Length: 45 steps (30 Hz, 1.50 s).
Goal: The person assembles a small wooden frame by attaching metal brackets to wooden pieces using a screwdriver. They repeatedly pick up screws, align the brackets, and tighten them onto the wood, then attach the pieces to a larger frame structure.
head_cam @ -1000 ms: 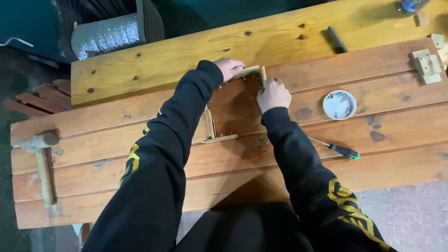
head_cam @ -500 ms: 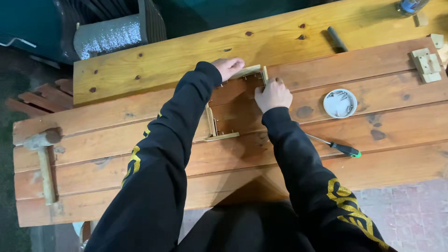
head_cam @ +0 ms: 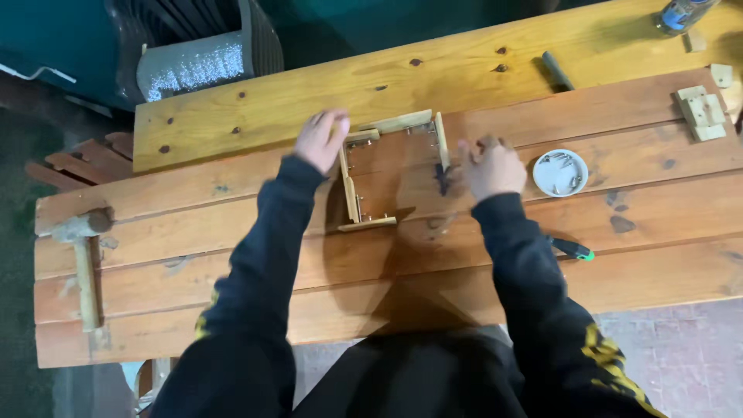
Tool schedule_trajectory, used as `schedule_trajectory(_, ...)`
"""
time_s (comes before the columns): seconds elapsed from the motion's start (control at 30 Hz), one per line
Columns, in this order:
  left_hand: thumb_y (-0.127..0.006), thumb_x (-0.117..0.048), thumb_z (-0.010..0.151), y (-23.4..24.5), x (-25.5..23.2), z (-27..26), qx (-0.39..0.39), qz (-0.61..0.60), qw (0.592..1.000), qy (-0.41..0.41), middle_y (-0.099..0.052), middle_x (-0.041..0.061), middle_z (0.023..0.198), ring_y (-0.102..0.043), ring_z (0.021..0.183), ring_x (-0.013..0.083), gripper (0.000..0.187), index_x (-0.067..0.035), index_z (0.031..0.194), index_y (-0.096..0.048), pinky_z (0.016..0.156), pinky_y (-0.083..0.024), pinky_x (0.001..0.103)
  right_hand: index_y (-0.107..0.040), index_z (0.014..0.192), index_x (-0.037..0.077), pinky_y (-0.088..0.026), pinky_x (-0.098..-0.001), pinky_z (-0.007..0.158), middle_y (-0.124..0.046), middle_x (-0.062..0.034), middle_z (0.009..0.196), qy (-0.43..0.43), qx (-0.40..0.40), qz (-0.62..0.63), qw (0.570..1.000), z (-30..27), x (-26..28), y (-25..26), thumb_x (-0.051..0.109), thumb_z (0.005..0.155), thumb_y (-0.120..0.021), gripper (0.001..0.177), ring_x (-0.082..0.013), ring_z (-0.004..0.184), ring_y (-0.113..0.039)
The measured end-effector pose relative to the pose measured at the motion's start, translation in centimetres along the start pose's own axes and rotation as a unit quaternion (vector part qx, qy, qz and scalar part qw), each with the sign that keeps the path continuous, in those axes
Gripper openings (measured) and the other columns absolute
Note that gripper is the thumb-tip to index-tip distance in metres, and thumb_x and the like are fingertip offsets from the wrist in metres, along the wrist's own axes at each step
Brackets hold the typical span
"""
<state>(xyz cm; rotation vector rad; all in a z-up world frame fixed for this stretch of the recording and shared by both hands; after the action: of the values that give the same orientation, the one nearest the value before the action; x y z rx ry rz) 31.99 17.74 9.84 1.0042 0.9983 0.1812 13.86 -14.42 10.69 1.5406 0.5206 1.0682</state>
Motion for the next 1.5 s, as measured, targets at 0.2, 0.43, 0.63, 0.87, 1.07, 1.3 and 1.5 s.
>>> schedule_trajectory(0.2, -0.068, -0.026, 0.097, -1.9, -5.7, -11.8, -0.091, 0.070, 0.993, -0.007, -0.064, 0.011, 0.113, -0.060, 0.115, 0.0380, 0.029, -0.013, 0.123, -0.065, 0.101, -0.047, 0.049, -0.075, 0.101, 0.018, -0.061, -0.0524, 0.072, -0.071, -0.0110, 0.094, 0.013, -0.032, -0.003, 0.999, -2.6, -12.5, 3.2, 0.056, 0.100, -0.068, 0.038, -0.0411, 0.088, -0.074)
schedule_trajectory(0.43, -0.056, -0.034, 0.103, -10.0, -26.6, -15.9, -0.026, -0.154, 0.987, 0.039, -0.072, 0.006, 0.110, -0.067, 0.104, 0.0238, 0.028, -0.013, 0.117, -0.068, 0.093, -0.049, 0.038, -0.077, 0.104, 0.024, -0.053, -0.0517, 0.077, -0.078, -0.0070, 0.096, -0.093, -0.020, 0.017, 0.995, -5.1, -26.4, 9.8, 0.047, 0.102, -0.061, 0.028, -0.0398, 0.096, -0.072)
schedule_trajectory(0.63, -0.049, -0.027, 0.106, -20.9, -36.7, -9.9, 0.161, -0.242, 0.957, -0.010, -0.065, 0.009, 0.116, -0.058, 0.113, 0.0254, 0.026, -0.012, 0.125, -0.059, 0.100, -0.045, 0.042, -0.079, 0.097, 0.018, -0.053, -0.0508, 0.079, -0.079, -0.0057, 0.095, -0.104, -0.019, -0.030, 0.994, -1.6, -36.1, 11.1, 0.042, 0.101, -0.059, 0.031, -0.0410, 0.095, -0.072)
schedule_trajectory(0.87, -0.056, -0.020, 0.104, -24.4, -39.1, -2.2, 0.022, -0.200, 0.975, -0.098, -0.070, 0.010, 0.106, -0.066, 0.105, 0.0364, 0.020, -0.017, 0.121, -0.066, 0.093, -0.053, 0.046, -0.075, 0.111, 0.028, -0.059, -0.0513, 0.086, -0.078, -0.0034, 0.106, -0.085, -0.006, -0.063, 0.994, 6.2, -40.4, 8.7, 0.054, 0.096, -0.063, 0.033, -0.0378, 0.098, -0.074)
schedule_trajectory(1.07, -0.062, -0.021, 0.102, -24.0, -37.2, -2.3, -0.009, -0.142, 0.989, -0.039, -0.072, 0.007, 0.102, -0.068, 0.103, 0.0340, 0.021, -0.019, 0.122, -0.068, 0.091, -0.055, 0.046, -0.071, 0.110, 0.026, -0.060, -0.0466, 0.080, -0.076, 0.0022, 0.101, -0.044, -0.008, 0.058, 0.997, 7.9, -35.2, 7.9, 0.040, 0.093, -0.069, 0.022, -0.0297, 0.092, -0.075)
schedule_trajectory(1.3, -0.073, -0.004, 0.094, -12.6, -19.5, -7.1, -0.261, 0.040, 0.956, 0.128, -0.064, 0.034, 0.109, -0.060, 0.107, 0.0553, 0.029, 0.004, 0.120, -0.064, 0.099, -0.048, 0.060, -0.065, 0.128, 0.014, -0.056, -0.0552, 0.093, -0.073, -0.0175, 0.119, 0.147, 0.153, 0.248, 0.945, 4.0, -14.1, 3.7, 0.045, 0.089, -0.070, 0.050, -0.0398, 0.112, -0.069)
schedule_trajectory(1.5, -0.074, -0.016, 0.091, -2.2, -12.0, -13.0, -0.322, 0.113, 0.914, 0.219, -0.068, 0.017, 0.101, -0.068, 0.090, 0.0419, 0.026, -0.010, 0.116, -0.068, 0.082, -0.055, 0.052, -0.051, 0.147, 0.015, -0.050, -0.0463, 0.110, -0.062, -0.0153, 0.143, 0.115, 0.242, 0.315, 0.911, 5.1, -2.9, -4.6, 0.054, 0.092, -0.071, 0.070, -0.0305, 0.131, -0.061)
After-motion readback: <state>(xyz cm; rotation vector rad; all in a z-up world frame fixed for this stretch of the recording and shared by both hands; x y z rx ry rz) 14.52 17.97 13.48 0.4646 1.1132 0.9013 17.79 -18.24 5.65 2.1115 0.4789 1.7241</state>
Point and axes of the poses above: each hand's wrist, its own z-axis towards the middle knuckle, its own y-axis out of the back of the hand, x = y × z, the point moved 5 cm from there along z, towards the middle knuckle
